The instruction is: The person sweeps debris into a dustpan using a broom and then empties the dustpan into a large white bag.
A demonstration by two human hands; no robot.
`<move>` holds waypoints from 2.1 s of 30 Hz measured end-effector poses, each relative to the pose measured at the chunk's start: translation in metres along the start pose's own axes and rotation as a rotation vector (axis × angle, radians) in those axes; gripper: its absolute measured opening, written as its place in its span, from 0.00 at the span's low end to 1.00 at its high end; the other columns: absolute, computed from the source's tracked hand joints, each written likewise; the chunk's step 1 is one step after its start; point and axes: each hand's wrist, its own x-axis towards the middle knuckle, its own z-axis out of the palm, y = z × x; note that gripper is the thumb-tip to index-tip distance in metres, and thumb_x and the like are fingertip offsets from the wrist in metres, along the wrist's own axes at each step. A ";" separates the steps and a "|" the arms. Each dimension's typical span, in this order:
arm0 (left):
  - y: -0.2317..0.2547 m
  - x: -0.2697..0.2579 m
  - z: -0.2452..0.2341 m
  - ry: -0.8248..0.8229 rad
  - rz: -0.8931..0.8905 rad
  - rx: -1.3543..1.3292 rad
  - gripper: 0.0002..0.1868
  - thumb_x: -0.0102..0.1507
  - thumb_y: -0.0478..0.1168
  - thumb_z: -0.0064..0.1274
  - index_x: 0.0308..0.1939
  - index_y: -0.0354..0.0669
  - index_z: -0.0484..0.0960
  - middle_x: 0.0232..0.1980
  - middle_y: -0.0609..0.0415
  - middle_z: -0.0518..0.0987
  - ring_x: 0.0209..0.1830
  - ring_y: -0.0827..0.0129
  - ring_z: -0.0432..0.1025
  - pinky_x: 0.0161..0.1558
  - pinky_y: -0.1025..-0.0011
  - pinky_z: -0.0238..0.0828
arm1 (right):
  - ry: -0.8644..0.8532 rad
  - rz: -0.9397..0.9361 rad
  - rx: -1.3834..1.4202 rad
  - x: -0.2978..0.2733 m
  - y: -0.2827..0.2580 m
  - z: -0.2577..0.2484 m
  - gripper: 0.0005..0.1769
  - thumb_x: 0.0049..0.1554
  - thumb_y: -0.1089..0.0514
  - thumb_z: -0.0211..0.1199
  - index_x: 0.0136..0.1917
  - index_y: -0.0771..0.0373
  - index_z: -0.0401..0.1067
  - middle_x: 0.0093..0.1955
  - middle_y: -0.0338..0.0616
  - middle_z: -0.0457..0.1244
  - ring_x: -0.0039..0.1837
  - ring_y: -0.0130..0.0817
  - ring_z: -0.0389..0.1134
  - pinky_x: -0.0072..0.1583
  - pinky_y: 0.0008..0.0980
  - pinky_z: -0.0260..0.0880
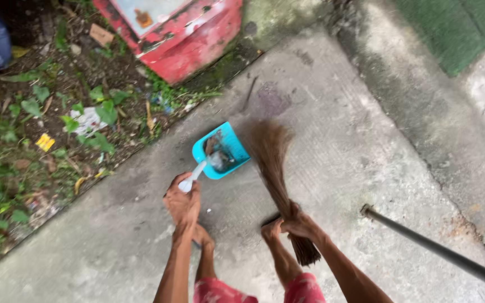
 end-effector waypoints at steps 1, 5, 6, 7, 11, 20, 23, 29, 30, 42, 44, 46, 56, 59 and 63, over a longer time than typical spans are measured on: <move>-0.003 0.001 -0.012 0.002 -0.009 0.006 0.12 0.57 0.34 0.61 0.45 0.40 0.86 0.41 0.45 0.86 0.39 0.63 0.80 0.44 0.66 0.75 | -0.125 -0.118 -0.179 -0.014 -0.025 0.024 0.22 0.50 0.63 0.70 0.59 0.57 0.73 0.74 0.42 0.50 0.42 0.30 0.72 0.42 0.31 0.80; -0.010 0.024 -0.049 -0.046 -0.181 -0.096 0.13 0.58 0.36 0.60 0.47 0.42 0.86 0.40 0.49 0.86 0.36 0.64 0.80 0.40 0.67 0.76 | 0.018 0.516 0.268 -0.092 -0.110 0.023 0.63 0.46 0.73 0.68 0.83 0.40 0.40 0.48 0.47 0.67 0.36 0.41 0.67 0.39 0.40 0.74; -0.017 0.024 -0.062 -0.027 -0.176 -0.090 0.12 0.58 0.36 0.60 0.46 0.42 0.87 0.40 0.49 0.86 0.35 0.64 0.80 0.40 0.67 0.76 | 0.044 0.519 0.227 -0.098 -0.124 0.016 0.63 0.46 0.72 0.70 0.83 0.39 0.41 0.46 0.47 0.69 0.36 0.40 0.67 0.39 0.38 0.73; -0.025 0.028 -0.073 -0.017 -0.185 -0.093 0.12 0.58 0.36 0.60 0.46 0.42 0.87 0.40 0.49 0.86 0.35 0.64 0.80 0.40 0.67 0.76 | 0.069 0.522 0.187 -0.102 -0.130 0.004 0.63 0.46 0.70 0.72 0.83 0.38 0.43 0.44 0.47 0.70 0.36 0.39 0.67 0.38 0.36 0.73; -0.064 0.053 -0.112 0.083 -0.157 -0.044 0.13 0.58 0.38 0.62 0.47 0.42 0.87 0.39 0.48 0.86 0.35 0.65 0.80 0.39 0.67 0.75 | 0.254 0.211 0.036 -0.011 -0.137 -0.038 0.63 0.44 0.69 0.70 0.83 0.49 0.39 0.46 0.48 0.69 0.38 0.36 0.71 0.37 0.37 0.75; -0.101 0.072 -0.141 0.196 -0.286 -0.016 0.12 0.60 0.40 0.62 0.45 0.42 0.87 0.31 0.46 0.83 0.27 0.64 0.77 0.33 0.66 0.73 | -0.039 0.293 -0.606 0.082 -0.214 0.059 0.61 0.44 0.62 0.65 0.84 0.46 0.38 0.48 0.58 0.70 0.45 0.49 0.74 0.47 0.47 0.74; -0.117 0.072 -0.168 0.198 -0.334 -0.036 0.12 0.59 0.41 0.63 0.46 0.42 0.87 0.29 0.47 0.83 0.26 0.65 0.76 0.33 0.67 0.72 | -0.147 0.185 -0.743 0.012 -0.253 0.045 0.63 0.42 0.58 0.70 0.83 0.41 0.38 0.47 0.57 0.72 0.48 0.48 0.74 0.51 0.46 0.73; -0.151 0.052 -0.219 0.377 -0.341 -0.090 0.12 0.59 0.39 0.65 0.45 0.41 0.87 0.31 0.50 0.83 0.29 0.72 0.75 0.34 0.70 0.73 | -0.004 0.266 -0.593 0.050 -0.313 0.028 0.64 0.48 0.58 0.71 0.84 0.38 0.33 0.52 0.56 0.71 0.39 0.40 0.73 0.39 0.38 0.75; -0.155 0.050 -0.221 0.386 -0.425 -0.081 0.12 0.60 0.39 0.65 0.46 0.40 0.87 0.30 0.48 0.83 0.27 0.72 0.74 0.33 0.70 0.72 | 0.031 0.288 -0.596 0.080 -0.319 0.037 0.63 0.49 0.59 0.69 0.85 0.39 0.32 0.52 0.58 0.71 0.39 0.39 0.71 0.40 0.37 0.74; -0.204 0.034 -0.235 0.617 -0.449 -0.484 0.11 0.60 0.32 0.64 0.46 0.32 0.85 0.34 0.57 0.80 0.32 0.78 0.69 0.35 0.75 0.73 | -0.336 0.286 -1.102 0.049 -0.434 0.104 0.62 0.54 0.62 0.66 0.85 0.31 0.29 0.50 0.49 0.69 0.37 0.34 0.70 0.45 0.39 0.76; -0.197 0.026 -0.255 0.570 -0.531 -0.367 0.11 0.61 0.33 0.64 0.46 0.32 0.85 0.31 0.54 0.79 0.29 0.75 0.69 0.33 0.74 0.71 | -0.238 0.289 -1.153 0.079 -0.461 0.117 0.60 0.57 0.60 0.66 0.85 0.32 0.28 0.50 0.49 0.66 0.36 0.37 0.66 0.42 0.40 0.75; -0.199 0.024 -0.262 0.518 -0.618 -0.249 0.11 0.62 0.34 0.64 0.47 0.32 0.85 0.27 0.52 0.79 0.25 0.72 0.69 0.30 0.72 0.69 | -0.148 0.225 -1.203 0.127 -0.478 0.151 0.60 0.57 0.58 0.66 0.85 0.40 0.27 0.47 0.52 0.70 0.34 0.35 0.66 0.41 0.38 0.72; -0.252 0.014 -0.270 0.669 -0.456 -0.839 0.13 0.58 0.23 0.56 0.46 0.34 0.84 0.40 0.58 0.79 0.37 0.79 0.70 0.37 0.77 0.71 | -0.440 0.101 -1.513 0.116 -0.553 0.170 0.64 0.46 0.62 0.69 0.82 0.25 0.35 0.36 0.40 0.71 0.38 0.32 0.71 0.46 0.38 0.76; -0.240 0.014 -0.305 0.651 -0.548 -0.424 0.10 0.60 0.28 0.59 0.45 0.35 0.85 0.34 0.55 0.80 0.30 0.77 0.69 0.31 0.75 0.69 | -0.331 0.038 -1.589 0.133 -0.573 0.161 0.63 0.48 0.59 0.68 0.83 0.26 0.33 0.37 0.41 0.68 0.38 0.35 0.72 0.46 0.40 0.74; -0.233 0.004 -0.328 0.592 -0.673 -0.360 0.10 0.62 0.34 0.57 0.46 0.36 0.85 0.25 0.53 0.78 0.23 0.75 0.69 0.27 0.71 0.69 | -0.137 -0.140 -1.413 0.200 -0.537 0.181 0.61 0.48 0.58 0.68 0.83 0.33 0.35 0.39 0.42 0.68 0.39 0.37 0.70 0.45 0.41 0.75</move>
